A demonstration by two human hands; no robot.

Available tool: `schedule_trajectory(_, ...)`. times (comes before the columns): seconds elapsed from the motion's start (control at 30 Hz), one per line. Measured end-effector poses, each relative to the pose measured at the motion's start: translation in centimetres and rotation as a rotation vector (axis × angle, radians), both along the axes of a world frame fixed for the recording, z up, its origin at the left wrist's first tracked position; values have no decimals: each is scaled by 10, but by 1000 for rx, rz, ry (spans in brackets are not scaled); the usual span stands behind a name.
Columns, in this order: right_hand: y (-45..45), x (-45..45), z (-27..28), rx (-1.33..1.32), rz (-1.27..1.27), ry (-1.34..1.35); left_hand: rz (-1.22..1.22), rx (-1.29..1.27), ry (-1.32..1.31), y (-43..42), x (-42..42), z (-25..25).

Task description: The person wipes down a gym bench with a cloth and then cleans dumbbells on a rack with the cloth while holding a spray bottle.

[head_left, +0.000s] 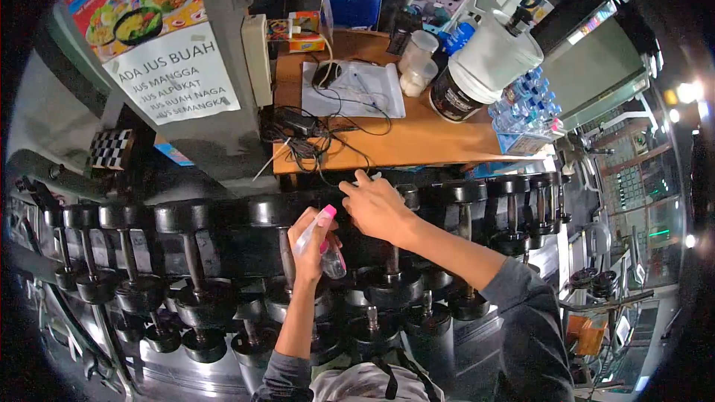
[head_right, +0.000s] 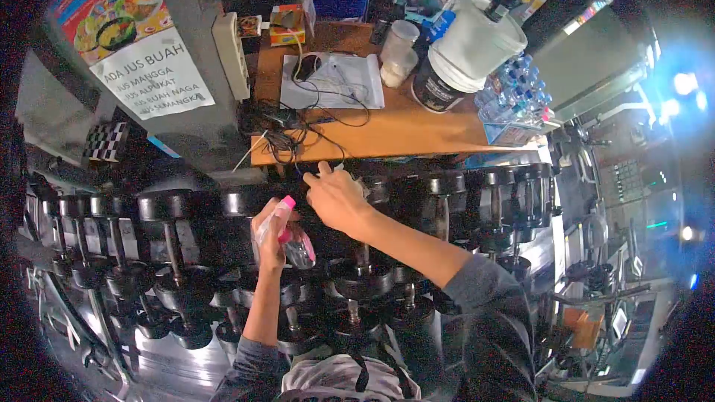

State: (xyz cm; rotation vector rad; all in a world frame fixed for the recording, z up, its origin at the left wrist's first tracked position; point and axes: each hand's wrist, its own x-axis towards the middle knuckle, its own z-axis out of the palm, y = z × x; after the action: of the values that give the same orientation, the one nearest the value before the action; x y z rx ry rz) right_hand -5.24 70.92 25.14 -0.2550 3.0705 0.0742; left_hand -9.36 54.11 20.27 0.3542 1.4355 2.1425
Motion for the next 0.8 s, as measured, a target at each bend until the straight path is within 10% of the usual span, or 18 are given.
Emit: schedule_trajectory(0.8,32,-51,32,-40,-143,-494,71,-78,-11,-1,7,1)
